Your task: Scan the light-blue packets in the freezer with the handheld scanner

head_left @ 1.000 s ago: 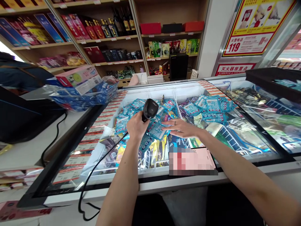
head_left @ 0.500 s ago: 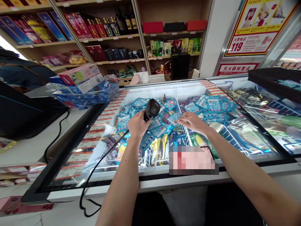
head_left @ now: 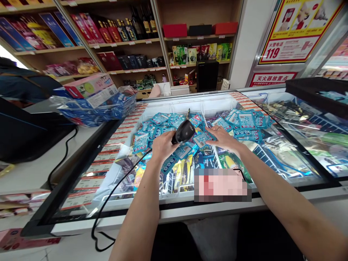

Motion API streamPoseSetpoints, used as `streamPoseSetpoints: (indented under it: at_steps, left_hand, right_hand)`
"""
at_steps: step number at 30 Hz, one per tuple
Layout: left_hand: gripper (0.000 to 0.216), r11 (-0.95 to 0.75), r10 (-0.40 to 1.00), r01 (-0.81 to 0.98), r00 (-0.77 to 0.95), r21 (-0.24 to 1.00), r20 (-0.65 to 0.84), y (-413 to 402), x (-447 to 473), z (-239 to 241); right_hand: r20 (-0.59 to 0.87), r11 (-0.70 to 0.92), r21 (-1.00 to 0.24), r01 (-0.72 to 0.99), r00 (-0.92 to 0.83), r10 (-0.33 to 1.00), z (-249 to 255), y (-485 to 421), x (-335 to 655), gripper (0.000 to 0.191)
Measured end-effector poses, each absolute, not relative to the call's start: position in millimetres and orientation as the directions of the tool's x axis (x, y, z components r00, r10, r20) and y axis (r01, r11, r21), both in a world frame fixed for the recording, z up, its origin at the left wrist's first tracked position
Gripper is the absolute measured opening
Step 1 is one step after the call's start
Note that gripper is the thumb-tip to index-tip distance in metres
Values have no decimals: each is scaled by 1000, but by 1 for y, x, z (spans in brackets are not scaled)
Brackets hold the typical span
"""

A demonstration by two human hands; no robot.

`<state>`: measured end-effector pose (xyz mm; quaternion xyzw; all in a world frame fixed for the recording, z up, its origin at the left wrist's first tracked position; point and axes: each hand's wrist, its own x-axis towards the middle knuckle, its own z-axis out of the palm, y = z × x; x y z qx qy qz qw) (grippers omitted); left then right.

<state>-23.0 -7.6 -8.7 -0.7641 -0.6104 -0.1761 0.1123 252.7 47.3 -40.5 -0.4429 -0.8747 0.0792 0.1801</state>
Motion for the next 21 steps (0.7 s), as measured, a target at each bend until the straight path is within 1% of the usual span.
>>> streamPoseSetpoints:
  at_steps: [3, 6, 9, 13, 15, 18, 21]
  left_hand:
    - [34, -236, 895, 971, 209, 22, 395, -8, -22, -9]
    - [33, -256, 886, 967, 228, 15, 404, -8, -22, -9]
    - [31, -264, 874, 964, 228, 24, 429, -7, -22, -10]
    - [31, -258, 878, 965, 216, 43, 427, -7, -21, -8]
    - [32, -257, 886, 965, 215, 48, 411, -8, -19, -5]
    - [31, -291, 889, 956, 251, 48, 383, -10, -16, -3]
    - [30, -355, 877, 934, 318, 39, 362, -11, -12, -3]
  right_hand:
    - [197, 599, -319, 734, -567, 800, -39, 50, 252, 63]
    - [198, 586, -343, 734, -554, 809, -41, 55, 249, 61]
    - [214, 529, -406, 745, -486, 847, -45, 57, 247, 59]
    - [276, 444, -531, 721, -349, 896, -47, 54, 251, 62]
    - [333, 423, -565, 708, -273, 903, -45, 54, 255, 57]
    - [408, 404, -611, 681, -167, 898, -43, 55, 261, 41]
    - [443, 416, -668, 617, -119, 889, -42, 57, 265, 33]
